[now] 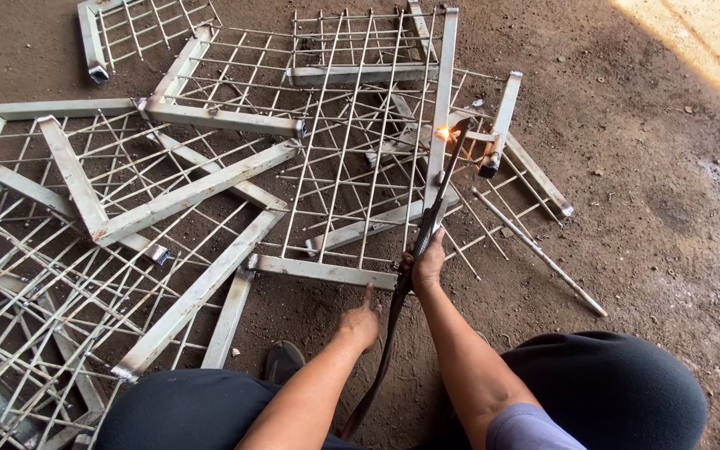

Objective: The recorder is using a gas welding torch to join or cut components of metal grid frames on the ground.

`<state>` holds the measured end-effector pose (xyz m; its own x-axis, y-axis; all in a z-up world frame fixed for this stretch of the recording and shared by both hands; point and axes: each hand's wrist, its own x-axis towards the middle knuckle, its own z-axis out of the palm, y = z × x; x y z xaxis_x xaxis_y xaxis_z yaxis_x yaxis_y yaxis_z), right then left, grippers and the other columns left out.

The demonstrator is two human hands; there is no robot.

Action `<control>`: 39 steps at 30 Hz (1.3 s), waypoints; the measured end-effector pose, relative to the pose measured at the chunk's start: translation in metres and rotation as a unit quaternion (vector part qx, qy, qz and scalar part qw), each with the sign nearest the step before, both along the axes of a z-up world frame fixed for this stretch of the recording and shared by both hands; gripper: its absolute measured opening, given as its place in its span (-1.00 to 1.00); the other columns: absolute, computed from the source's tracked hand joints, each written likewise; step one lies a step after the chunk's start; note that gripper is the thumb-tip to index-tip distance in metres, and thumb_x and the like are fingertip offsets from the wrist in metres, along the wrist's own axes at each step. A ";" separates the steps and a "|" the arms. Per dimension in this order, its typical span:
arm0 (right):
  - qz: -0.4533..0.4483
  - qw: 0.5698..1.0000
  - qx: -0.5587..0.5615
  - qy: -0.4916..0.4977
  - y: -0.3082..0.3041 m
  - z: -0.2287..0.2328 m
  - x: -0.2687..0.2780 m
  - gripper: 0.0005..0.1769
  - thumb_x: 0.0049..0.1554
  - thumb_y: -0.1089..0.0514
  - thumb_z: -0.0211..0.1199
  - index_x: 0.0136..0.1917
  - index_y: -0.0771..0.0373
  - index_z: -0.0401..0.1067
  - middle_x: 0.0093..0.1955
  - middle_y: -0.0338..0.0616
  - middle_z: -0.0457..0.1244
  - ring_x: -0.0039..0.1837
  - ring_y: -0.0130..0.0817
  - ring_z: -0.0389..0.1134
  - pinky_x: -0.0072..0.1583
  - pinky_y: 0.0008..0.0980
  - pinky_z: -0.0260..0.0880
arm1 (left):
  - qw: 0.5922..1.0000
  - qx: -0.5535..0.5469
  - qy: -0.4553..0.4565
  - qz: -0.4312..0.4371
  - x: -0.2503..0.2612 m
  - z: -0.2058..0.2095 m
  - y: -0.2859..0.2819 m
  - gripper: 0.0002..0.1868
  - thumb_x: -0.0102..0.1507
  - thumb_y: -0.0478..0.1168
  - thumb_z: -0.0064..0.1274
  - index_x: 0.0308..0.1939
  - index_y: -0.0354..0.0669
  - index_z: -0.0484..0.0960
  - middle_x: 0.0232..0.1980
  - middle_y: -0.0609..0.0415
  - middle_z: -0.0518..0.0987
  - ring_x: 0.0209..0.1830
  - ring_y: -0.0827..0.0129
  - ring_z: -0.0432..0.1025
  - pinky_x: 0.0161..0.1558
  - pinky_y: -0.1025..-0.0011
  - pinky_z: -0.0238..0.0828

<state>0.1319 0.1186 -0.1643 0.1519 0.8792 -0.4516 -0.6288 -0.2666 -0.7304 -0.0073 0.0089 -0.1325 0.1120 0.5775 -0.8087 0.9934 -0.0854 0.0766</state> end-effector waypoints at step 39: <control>0.013 1.000 0.004 0.014 0.002 -0.001 0.003 -0.24 0.24 -0.59 -0.24 -0.17 0.16 0.15 -0.48 -0.31 0.13 -0.56 -0.52 0.09 -0.54 -0.47 0.07 | 0.998 -0.017 0.026 -0.058 0.003 -0.008 0.001 0.14 0.18 -0.66 -0.08 0.67 0.25 -0.21 0.63 -0.29 -0.74 -0.15 0.30 0.49 0.27 0.26 0.44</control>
